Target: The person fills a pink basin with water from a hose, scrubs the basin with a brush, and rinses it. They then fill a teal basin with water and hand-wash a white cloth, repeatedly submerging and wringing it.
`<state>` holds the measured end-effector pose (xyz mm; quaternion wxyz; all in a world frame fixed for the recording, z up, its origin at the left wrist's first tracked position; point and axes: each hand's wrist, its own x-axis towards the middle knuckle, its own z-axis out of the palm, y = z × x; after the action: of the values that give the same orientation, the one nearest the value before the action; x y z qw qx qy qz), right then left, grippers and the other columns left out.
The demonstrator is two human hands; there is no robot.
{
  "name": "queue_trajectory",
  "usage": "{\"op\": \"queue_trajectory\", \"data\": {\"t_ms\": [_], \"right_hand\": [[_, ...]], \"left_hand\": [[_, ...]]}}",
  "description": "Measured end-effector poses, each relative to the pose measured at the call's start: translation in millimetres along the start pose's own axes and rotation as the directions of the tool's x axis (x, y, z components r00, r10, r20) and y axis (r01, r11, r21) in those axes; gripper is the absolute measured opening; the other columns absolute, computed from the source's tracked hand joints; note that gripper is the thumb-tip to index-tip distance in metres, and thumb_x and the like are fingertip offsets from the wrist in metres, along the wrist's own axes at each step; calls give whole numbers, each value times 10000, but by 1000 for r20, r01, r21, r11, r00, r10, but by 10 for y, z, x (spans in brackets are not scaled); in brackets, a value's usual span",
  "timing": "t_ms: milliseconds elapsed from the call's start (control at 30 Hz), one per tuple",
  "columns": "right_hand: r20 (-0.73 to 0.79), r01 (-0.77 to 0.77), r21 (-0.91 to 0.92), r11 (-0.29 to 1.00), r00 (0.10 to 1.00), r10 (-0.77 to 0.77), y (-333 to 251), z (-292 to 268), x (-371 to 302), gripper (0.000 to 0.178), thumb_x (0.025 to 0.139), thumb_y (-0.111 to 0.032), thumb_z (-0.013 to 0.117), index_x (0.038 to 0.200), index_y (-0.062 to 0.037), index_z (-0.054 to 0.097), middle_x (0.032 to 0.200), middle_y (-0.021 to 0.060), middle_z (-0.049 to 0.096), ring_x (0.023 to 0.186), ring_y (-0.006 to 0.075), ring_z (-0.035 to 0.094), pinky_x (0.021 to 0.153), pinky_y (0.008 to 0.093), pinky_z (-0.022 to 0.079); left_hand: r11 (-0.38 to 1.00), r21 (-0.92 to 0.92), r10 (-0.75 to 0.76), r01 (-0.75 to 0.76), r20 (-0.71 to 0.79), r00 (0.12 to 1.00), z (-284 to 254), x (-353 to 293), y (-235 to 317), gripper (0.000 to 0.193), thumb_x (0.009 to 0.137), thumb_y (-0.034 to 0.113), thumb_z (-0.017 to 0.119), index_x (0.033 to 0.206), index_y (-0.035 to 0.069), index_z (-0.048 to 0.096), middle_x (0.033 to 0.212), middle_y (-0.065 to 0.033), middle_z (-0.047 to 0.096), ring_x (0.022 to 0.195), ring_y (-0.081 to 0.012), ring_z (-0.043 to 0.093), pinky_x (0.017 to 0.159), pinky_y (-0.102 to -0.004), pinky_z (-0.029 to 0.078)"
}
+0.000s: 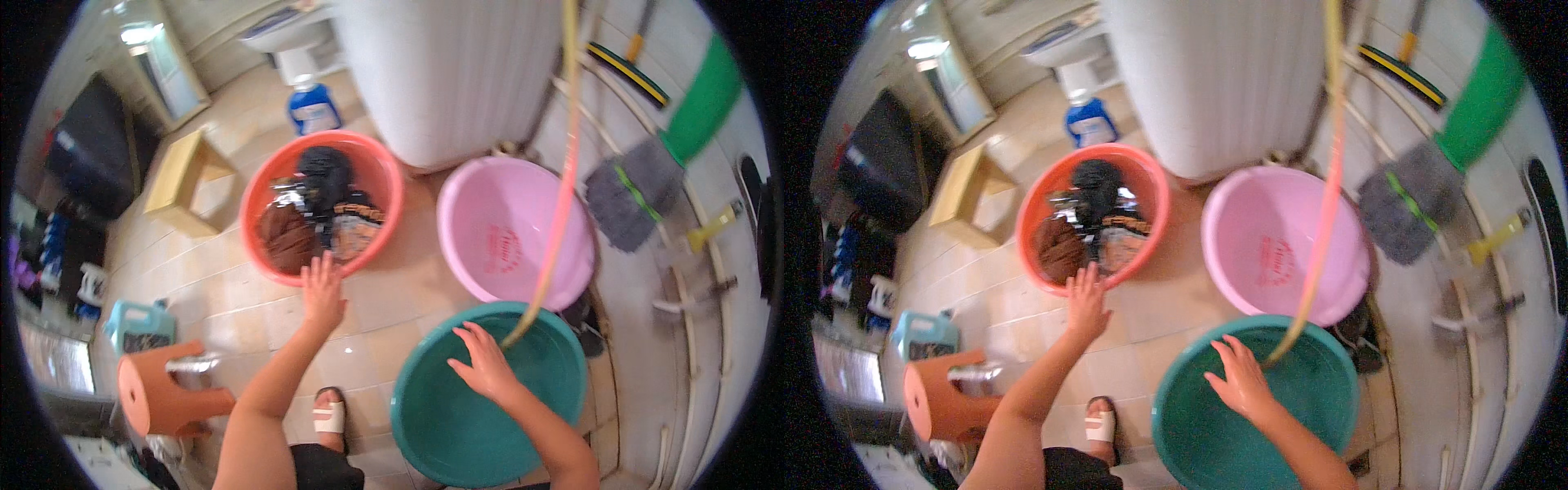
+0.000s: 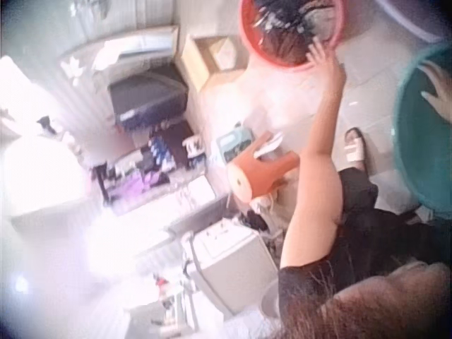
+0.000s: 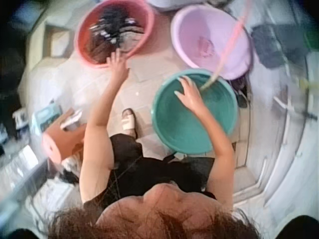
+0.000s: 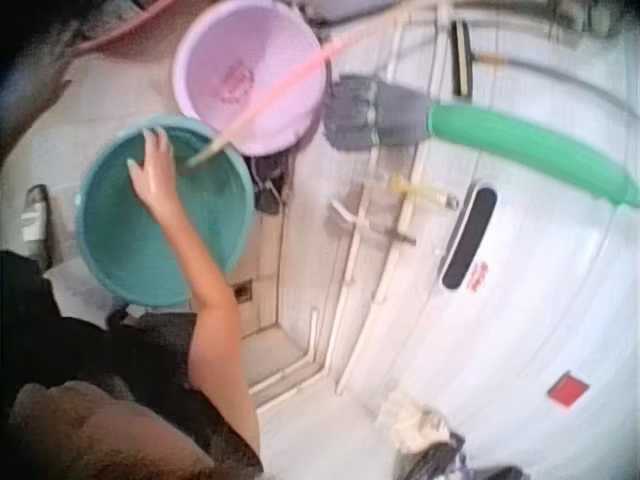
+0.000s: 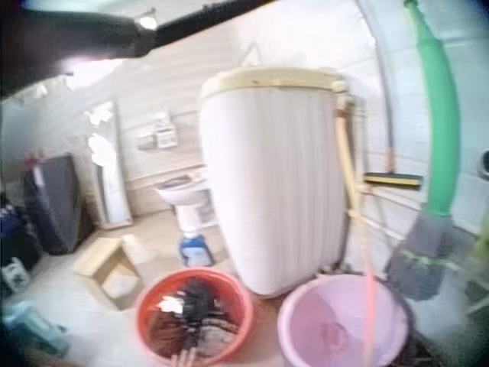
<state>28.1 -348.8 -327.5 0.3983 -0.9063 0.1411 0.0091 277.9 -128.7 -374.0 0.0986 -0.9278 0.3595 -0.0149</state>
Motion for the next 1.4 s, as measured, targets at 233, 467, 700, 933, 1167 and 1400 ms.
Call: {"op": "queue_trajectory", "data": {"t_ms": [233,467,700,933,1167,1400], "right_hand": [[7,116,-124,986,993,-116,-303,377,198,529,679,-166,680,1149,-29,478,1264,193,379,1196,374,328,1012,455,260],[72,187,-195,963,982,-176,-250,834,490,469,687,-165,662,1118,-54,515,1230,141,431,1191,320,357,1028,473,217],[128,169,-352,921,983,-132,-184,1002,586,418,709,-230,624,1081,-55,547,1164,132,509,1179,287,381,1032,474,186],[157,192,-456,869,979,-134,-43,1075,634,499,753,-292,571,1188,-60,495,1267,127,446,1242,271,324,1040,477,170],[292,159,-488,858,956,-12,-274,913,688,546,779,-315,542,1279,-134,418,1341,109,377,1268,271,287,1038,503,160],[247,183,-497,848,967,-65,-178,990,727,516,779,-311,546,1254,-134,451,1319,114,404,1240,277,320,1031,492,178]], "left_hand": [[973,135,-206,185,161,965,274,-833,-548,733,709,360,656,1295,42,351,1419,-196,146,1289,-356,203,1038,-500,179],[882,180,-469,436,236,851,679,-1834,-1077,694,700,270,665,1280,31,367,1411,-202,162,1275,-364,229,1034,-499,188],[738,104,-673,667,186,715,350,-2809,-1422,676,689,125,614,1296,26,335,1408,-179,194,1286,-369,212,1053,-484,162],[614,95,-789,784,112,604,-258,-3540,-1309,855,665,225,686,1354,47,212,1417,-182,164,1302,-357,175,1047,-478,175],[531,115,-847,839,90,524,-781,-4270,-1159,860,672,252,684,1355,42,206,1421,-173,166,1302,-345,186,1051,-485,154],[315,-19,-943,949,110,315,-605,-4645,-1350,858,665,231,698,1346,32,216,1414,-200,161,1285,-370,206,1021,-525,191]]}}
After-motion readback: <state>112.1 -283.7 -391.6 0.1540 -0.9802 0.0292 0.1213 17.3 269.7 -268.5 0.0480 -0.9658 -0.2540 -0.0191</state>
